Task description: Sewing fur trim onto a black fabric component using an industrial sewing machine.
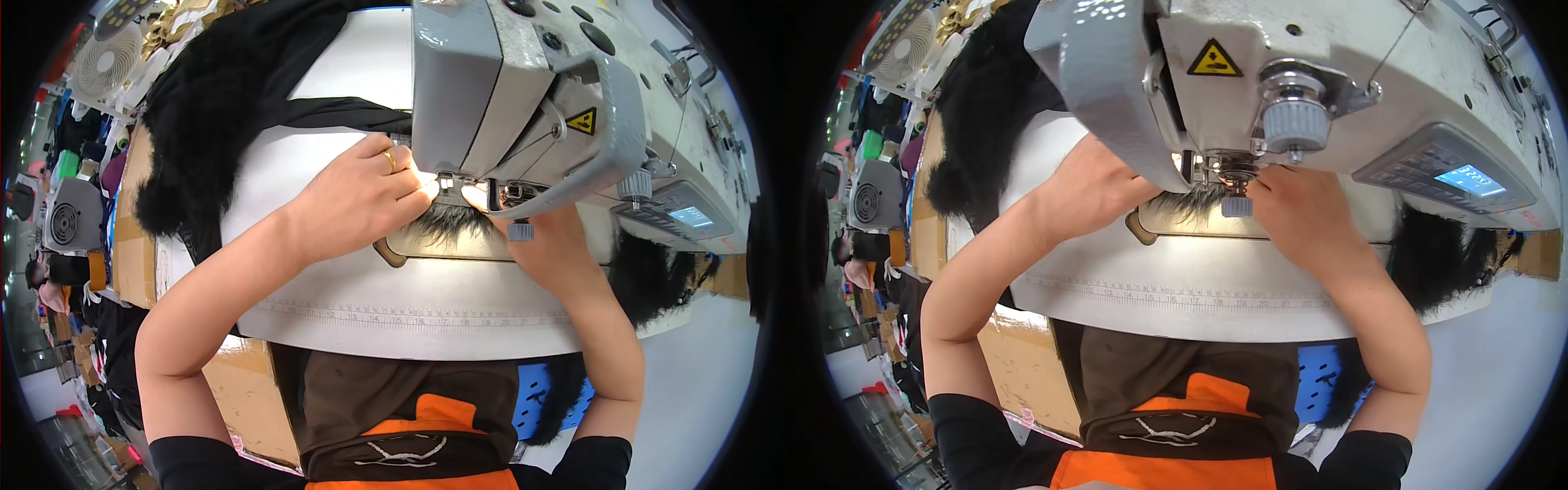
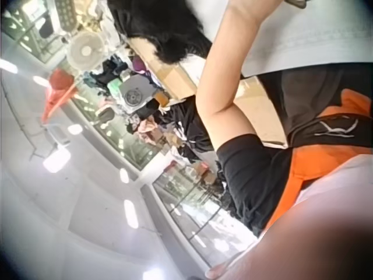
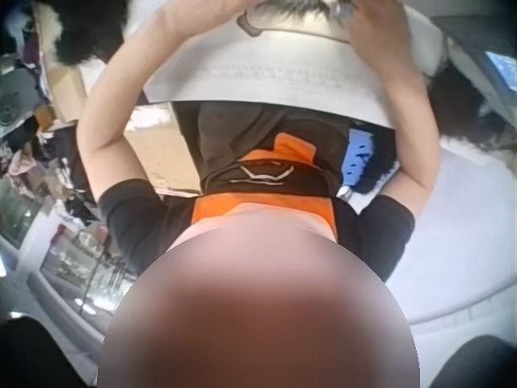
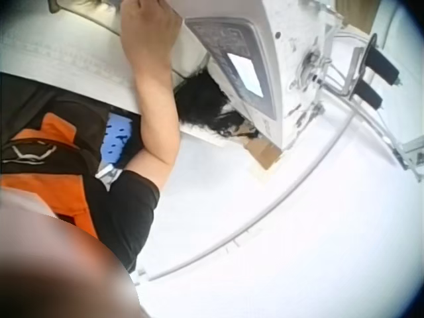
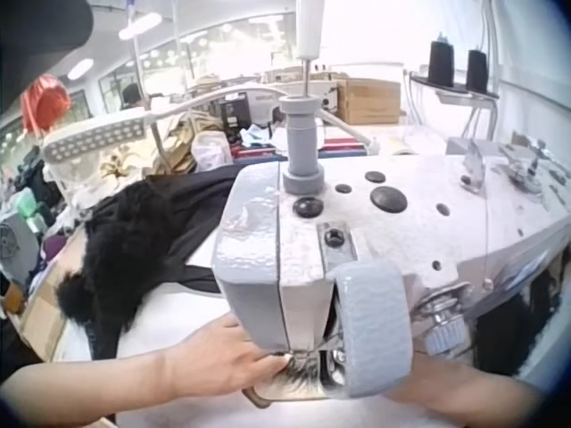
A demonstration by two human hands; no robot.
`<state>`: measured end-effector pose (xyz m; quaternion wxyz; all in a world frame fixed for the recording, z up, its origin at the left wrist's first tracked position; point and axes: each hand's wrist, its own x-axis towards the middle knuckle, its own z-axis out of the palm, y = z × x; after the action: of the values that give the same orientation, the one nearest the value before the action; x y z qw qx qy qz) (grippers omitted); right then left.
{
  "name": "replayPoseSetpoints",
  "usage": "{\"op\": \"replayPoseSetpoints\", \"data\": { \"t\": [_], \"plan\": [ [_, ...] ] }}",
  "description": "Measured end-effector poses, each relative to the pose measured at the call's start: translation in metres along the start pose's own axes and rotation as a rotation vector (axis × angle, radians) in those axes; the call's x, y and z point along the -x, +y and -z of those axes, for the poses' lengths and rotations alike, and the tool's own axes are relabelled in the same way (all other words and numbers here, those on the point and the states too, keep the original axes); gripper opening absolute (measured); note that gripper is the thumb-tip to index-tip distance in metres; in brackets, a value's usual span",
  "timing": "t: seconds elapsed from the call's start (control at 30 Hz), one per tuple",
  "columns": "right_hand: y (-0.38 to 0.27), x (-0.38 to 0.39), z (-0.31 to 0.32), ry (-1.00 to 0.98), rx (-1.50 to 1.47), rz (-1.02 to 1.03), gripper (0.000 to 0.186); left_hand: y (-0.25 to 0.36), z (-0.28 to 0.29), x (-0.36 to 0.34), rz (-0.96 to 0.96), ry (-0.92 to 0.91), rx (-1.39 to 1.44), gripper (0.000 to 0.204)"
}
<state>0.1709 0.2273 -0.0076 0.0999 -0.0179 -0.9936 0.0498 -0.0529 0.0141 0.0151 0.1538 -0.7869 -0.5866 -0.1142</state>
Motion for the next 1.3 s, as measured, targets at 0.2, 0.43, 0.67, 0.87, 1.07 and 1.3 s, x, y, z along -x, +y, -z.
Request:
{"op": "replayPoseSetpoints", "data": {
  "t": [0.2, 0.43, 0.67, 0.87, 1.07, 1.3],
  "plan": [
    [0.003, 0.002, 0.002, -0.077, -0.010, -0.014, 0.024, 0.003, -0.004, 0.001, 0.044, 0.013, 0.031, 0.012],
    [0.004, 0.002, -0.006, 0.050, -0.053, -0.014, 0.025, 0.007, -0.004, 0.001, 0.041, -0.044, -0.035, 0.011],
    [0.004, -0.001, -0.007, 0.047, -0.071, -0.051, 0.026, 0.010, -0.004, 0.000, 0.064, -0.050, -0.052, 0.012],
    [0.002, -0.003, -0.004, 0.014, -0.119, -0.085, 0.029, 0.010, -0.001, 0.000, 0.093, -0.108, -0.049, 0.010],
    [0.005, 0.001, -0.008, 0.081, -0.148, -0.042, 0.029, 0.007, -0.008, 0.001, 0.092, -0.031, -0.004, 0.009],
    [0.004, 0.001, -0.009, 0.063, -0.108, -0.047, 0.028, 0.006, -0.006, 0.004, 0.137, -0.054, 0.082, 0.015]
  ]
}}
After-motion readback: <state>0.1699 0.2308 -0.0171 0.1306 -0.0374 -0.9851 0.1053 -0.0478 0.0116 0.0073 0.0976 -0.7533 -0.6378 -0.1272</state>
